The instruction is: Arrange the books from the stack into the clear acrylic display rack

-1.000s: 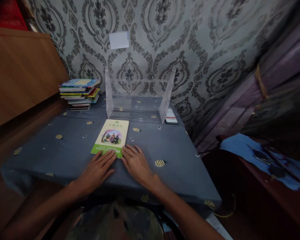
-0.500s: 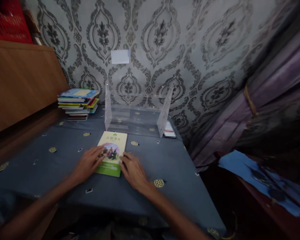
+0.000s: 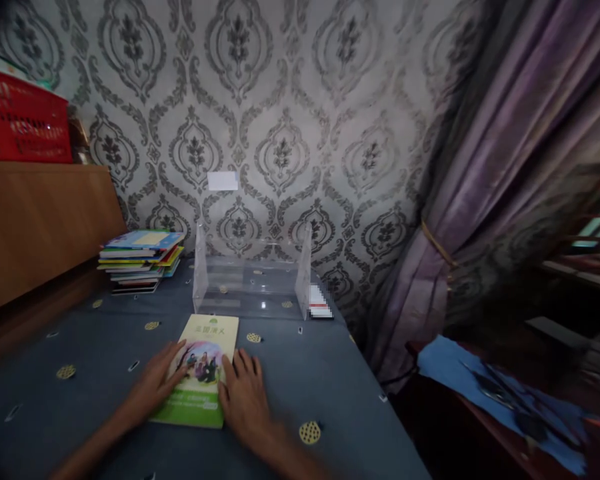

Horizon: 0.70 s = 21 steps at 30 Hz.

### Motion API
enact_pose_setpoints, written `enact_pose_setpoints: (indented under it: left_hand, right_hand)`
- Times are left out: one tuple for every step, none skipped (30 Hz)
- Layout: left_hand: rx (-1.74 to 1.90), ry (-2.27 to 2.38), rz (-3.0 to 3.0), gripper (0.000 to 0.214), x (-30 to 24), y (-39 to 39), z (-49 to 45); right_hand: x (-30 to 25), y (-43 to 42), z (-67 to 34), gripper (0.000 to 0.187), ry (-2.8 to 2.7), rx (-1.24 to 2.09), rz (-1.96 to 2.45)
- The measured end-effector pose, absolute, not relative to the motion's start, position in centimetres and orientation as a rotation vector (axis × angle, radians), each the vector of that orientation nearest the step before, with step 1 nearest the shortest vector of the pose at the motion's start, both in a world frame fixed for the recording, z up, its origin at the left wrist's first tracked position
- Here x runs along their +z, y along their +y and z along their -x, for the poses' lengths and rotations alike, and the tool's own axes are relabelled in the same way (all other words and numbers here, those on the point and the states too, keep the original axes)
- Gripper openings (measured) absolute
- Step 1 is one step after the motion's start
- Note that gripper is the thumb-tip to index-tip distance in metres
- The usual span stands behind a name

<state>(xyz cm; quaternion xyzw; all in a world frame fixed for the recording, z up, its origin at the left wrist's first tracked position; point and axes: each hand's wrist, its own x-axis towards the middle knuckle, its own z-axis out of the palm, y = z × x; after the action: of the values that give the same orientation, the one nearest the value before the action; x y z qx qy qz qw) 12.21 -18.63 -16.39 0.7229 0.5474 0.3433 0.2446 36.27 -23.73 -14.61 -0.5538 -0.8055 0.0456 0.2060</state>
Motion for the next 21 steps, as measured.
enact_pose_setpoints:
  left_hand:
    - [1.044, 1.413, -1.804, 0.059, -15.9, -18.4, -12.2]
    - [1.136, 1.345, -1.614, 0.059, -15.4, -18.3, -12.2]
    - [1.207, 1.296, -1.415, 0.058, -14.9, -18.2, -12.3]
    - [1.248, 1.266, -1.22, 0.056, -14.4, -18.2, -12.5]
    - [1.254, 1.245, -1.048, 0.055, -13.9, -18.3, -12.7]
    - [1.231, 1.227, -0.91, 0.053, -13.6, -18.5, -13.0]
    - [1.183, 1.202, -0.813, 0.051, -13.3, -18.7, -13.4]
    - [1.129, 1.164, -0.754, 0.05, -13.0, -18.9, -13.7]
    - [1.083, 1.117, -0.726, 0.05, -12.7, -19.1, -13.9]
    - [1.049, 1.072, -0.711, 0.051, -12.5, -19.4, -14.1]
    - [1.031, 1.039, -0.698, 0.055, -12.2, -19.6, -14.3]
    - [1.028, 1.021, -0.684, 0.06, -11.8, -19.7, -14.4]
    - [1.036, 1.011, -0.673, 0.065, -11.4, -19.9, -14.5]
    - [1.052, 1.011, -0.666, 0.071, -11.0, -20.0, -14.6]
    - [1.067, 1.014, -0.667, 0.076, -10.5, -20.2, -14.7]
    - [1.084, 1.02, -0.672, 0.08, -10.1, -20.3, -14.8]
    - [1.101, 1.026, -0.683, 0.082, -9.6, -20.4, -14.9]
    - [1.11, 1.029, -0.697, 0.083, -9.2, -20.5, -15.1]
    - [1.111, 1.025, -0.714, 0.083, -8.9, -20.6, -15.3]
    - [1.109, 1.018, -0.732, 0.083, -8.5, -20.7, -15.4]
    - [1.101, 1.01, -0.751, 0.083, -8.2, -20.7, -15.6]
  right_hand:
    - [-14.9, -23.7, -36.4, 0.048, -2.238, 0.123, 1.523]
    - [-15.1, -23.6, -36.5, 0.048, -2.229, 0.119, 1.504]
    - [-15.3, -23.6, -36.6, 0.049, -2.215, 0.115, 1.488]
    - [-15.5, -23.6, -36.7, 0.049, -2.199, 0.113, 1.47]
    - [-15.6, -23.5, -36.9, 0.048, -2.182, 0.115, 1.452]
    - [-15.8, -23.5, -37.0, 0.048, -2.163, 0.122, 1.434]
    - [-15.9, -23.5, -37.2, 0.047, -2.142, 0.136, 1.418]
    - [-16.0, -23.5, -37.4, 0.046, -2.121, 0.157, 1.402]
    - [-16.1, -23.5, -37.6, 0.046, -2.097, 0.186, 1.386]
    - [-16.2, -23.5, -37.8, 0.046, -2.072, 0.229, 1.369]
    - [-16.3, -23.5, -38.1, 0.048, -2.04, 0.285, 1.352]
    - [-16.3, -23.4, -38.3, 0.05, -2.002, 0.354, 1.329]
    - [-16.3, -23.3, -38.5, 0.053, -1.951, 0.435, 1.301]
    - [-16.2, -23.2, -38.7, 0.056, -1.887, 0.527, 1.265]
    - [-16.1, -22.9, -38.8, 0.059, -1.81, 0.626, 1.225]
    - [-16.0, -22.6, -38.9, 0.061, -1.726, 0.722, 1.185]
    - [-15.8, -22.2, -39.0, 0.061, -1.645, 0.818, 1.147]
    - [-15.6, -21.8, -39.1, 0.059, -1.576, 0.918, 1.113]
    - [-15.3, -21.5, -39.2, 0.054, -1.522, 1.022, 1.086]
    - [-15.0, -21.2, -39.3, 0.05, -1.484, 1.122, 1.062]
    - [-14.5, -21.0, -39.5, 0.046, -1.458, 1.207, 1.037]
